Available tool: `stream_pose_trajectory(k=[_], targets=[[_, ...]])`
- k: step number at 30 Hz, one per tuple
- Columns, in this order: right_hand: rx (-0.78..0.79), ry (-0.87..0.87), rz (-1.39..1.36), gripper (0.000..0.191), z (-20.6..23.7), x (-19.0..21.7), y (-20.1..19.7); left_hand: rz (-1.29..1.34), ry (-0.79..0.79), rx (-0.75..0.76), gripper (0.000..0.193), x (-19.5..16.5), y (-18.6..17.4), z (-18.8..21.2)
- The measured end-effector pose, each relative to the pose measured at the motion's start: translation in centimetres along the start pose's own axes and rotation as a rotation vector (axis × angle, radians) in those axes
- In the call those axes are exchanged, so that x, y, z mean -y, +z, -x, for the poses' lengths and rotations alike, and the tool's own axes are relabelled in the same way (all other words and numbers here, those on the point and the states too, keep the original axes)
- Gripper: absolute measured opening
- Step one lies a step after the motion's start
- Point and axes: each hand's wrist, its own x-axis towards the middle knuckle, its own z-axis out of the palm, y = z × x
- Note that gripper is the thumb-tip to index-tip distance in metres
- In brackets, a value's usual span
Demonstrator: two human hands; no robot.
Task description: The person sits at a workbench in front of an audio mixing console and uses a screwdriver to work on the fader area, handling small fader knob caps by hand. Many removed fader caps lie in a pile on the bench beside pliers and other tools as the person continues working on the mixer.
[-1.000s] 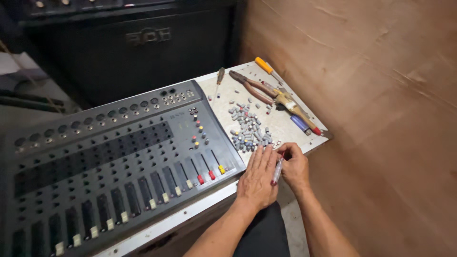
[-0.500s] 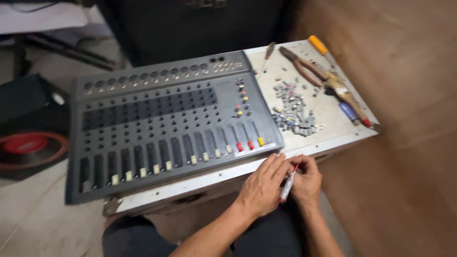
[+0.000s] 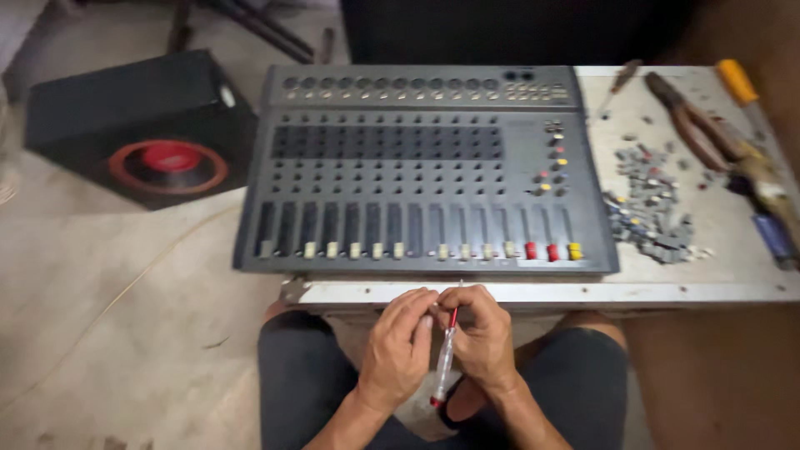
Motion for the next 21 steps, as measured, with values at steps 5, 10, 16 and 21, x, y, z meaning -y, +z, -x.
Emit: stream_pose_trajectory(k=[5,10,16,21], targets=[[0.056,0.042,-0.221,0.019,-0.8,-0.7,3.4,0.259,-0.427,-0.075,0.025,2.4,-1.4,0.8],[0.131,0.144,-0.352,0.020,-0.5,-1.7,3.4,0.838,-0.682,-0.093,0.022,5.2,-0.5,1.4],[0.173,0.032,-0.126,0.016,-1.0,-1.6,3.0,0.885,-0.823,-0.068,0.019,7.3,0.0,1.4],[0.214,0.104,-0.078,0.014,-1.2,-1.3,2.8,0.666,-0.863,0.008,0.018,7.7,-0.7,0.9]])
